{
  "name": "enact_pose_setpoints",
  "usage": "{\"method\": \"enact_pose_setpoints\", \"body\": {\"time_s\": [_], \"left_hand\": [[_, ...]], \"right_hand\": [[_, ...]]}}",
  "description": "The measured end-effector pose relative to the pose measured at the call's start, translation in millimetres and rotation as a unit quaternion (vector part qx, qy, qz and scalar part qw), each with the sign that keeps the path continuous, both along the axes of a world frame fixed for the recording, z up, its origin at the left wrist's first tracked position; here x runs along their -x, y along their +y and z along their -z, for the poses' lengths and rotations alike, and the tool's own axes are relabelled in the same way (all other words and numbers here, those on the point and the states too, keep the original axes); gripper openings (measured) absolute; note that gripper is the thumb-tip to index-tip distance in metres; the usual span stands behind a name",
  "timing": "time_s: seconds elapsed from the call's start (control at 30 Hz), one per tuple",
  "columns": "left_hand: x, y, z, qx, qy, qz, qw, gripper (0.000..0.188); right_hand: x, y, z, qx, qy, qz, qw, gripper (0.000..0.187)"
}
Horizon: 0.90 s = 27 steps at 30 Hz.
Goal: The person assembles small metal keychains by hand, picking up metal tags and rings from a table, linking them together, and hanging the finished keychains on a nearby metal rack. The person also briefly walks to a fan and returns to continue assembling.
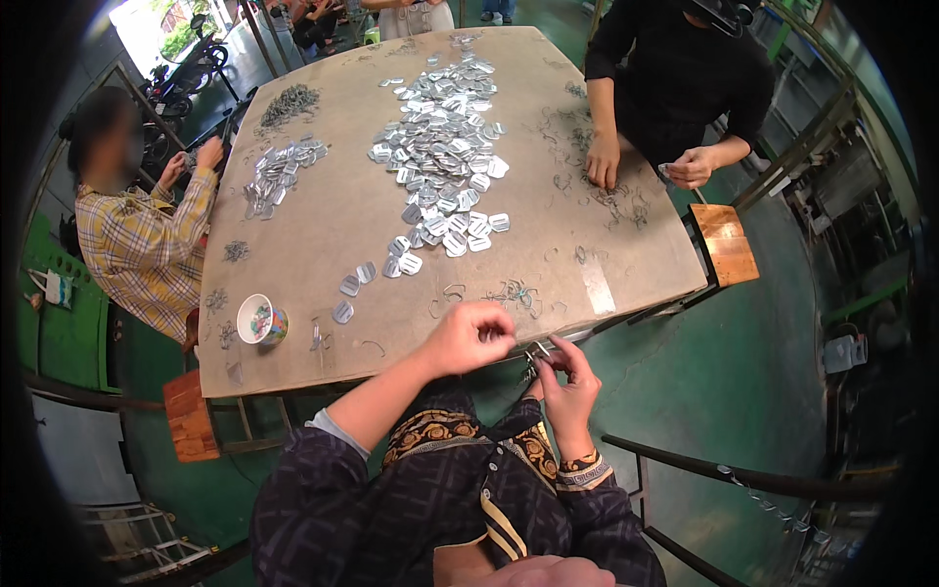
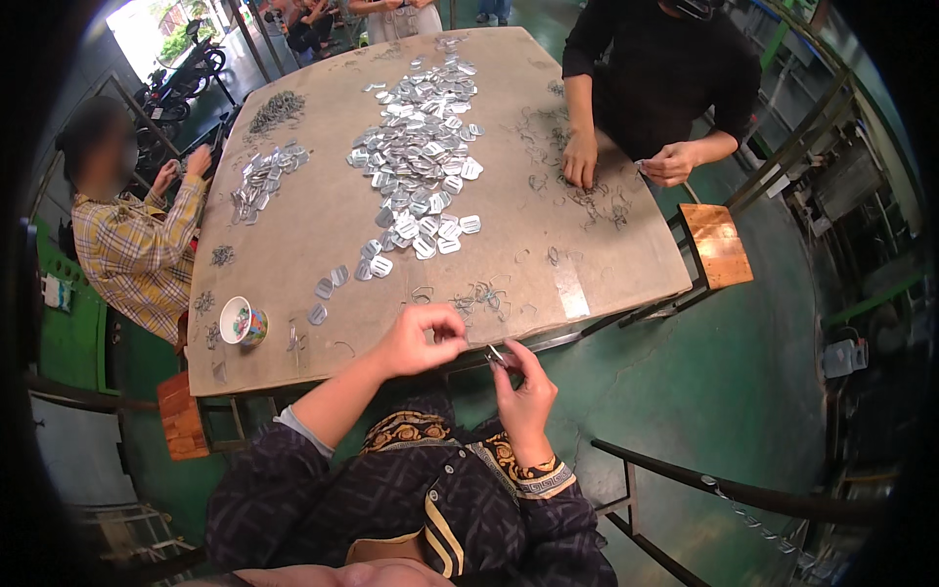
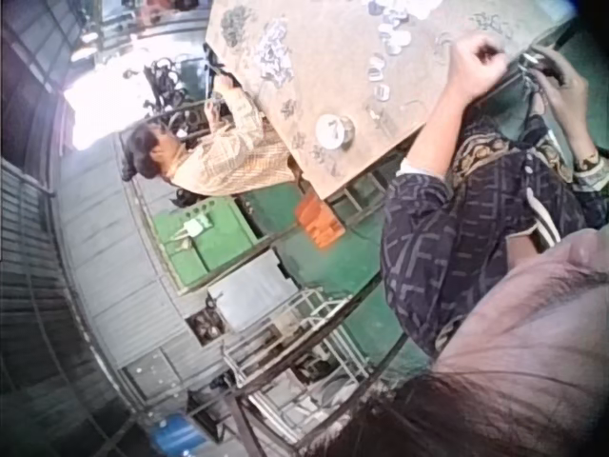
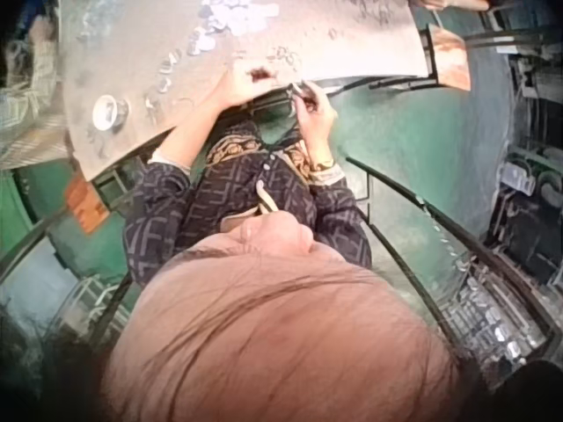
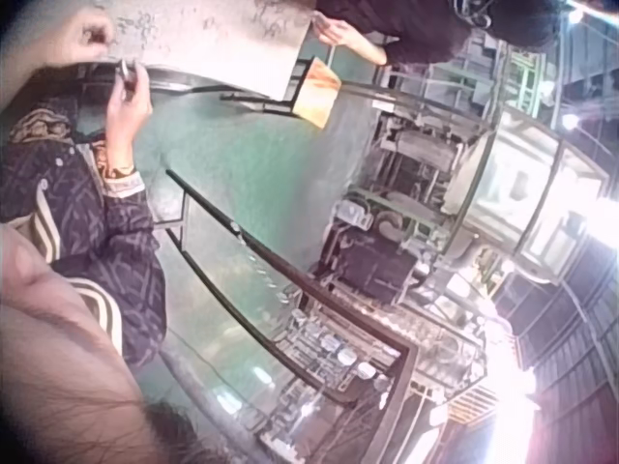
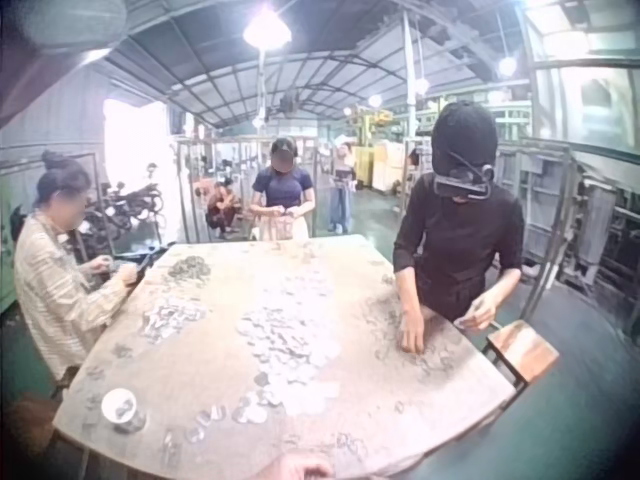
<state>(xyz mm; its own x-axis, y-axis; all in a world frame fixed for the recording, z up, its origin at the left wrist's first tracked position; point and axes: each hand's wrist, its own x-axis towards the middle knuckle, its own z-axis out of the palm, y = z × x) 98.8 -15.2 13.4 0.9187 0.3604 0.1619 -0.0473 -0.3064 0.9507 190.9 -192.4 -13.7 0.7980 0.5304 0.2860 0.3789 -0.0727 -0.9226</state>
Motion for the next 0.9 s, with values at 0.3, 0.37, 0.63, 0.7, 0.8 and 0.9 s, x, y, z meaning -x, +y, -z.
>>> {"method": "enact_pose_setpoints", "body": {"time_s": [0.3,0.37,0.63,0.7,0.8,0.9], "left_hand": [[5.5,-31.5,-9.8,-0.149,-0.084,-0.046,0.984,0.012],[4.6,-30.1,-13.4,-0.155,-0.093,-0.046,0.982,0.013],[-13.7,-53.5,-24.4,-0.156,-0.127,0.025,0.979,0.013],[-16.0,-60.3,-28.8,-0.151,-0.121,0.015,0.981,0.011],[-18.3,-70.5,-35.9,-0.154,-0.130,0.039,0.979,0.010],[-25.3,-87.3,-39.0,-0.137,-0.154,0.066,0.976,0.009]], "right_hand": [[13.2,2.5,-4.2,0.009,-0.005,-0.009,1.000,0.040],[14.4,3.0,-10.3,0.006,-0.011,-0.006,1.000,0.039],[14.8,-15.1,-20.9,-0.017,-0.036,0.035,0.999,0.040],[17.6,-19.6,-24.0,-0.017,-0.036,0.056,0.998,0.040],[20.4,-30.5,-33.3,-0.054,-0.045,0.049,0.996,0.039],[21.2,-48.5,-38.5,-0.073,-0.041,0.092,0.992,0.039]]}}
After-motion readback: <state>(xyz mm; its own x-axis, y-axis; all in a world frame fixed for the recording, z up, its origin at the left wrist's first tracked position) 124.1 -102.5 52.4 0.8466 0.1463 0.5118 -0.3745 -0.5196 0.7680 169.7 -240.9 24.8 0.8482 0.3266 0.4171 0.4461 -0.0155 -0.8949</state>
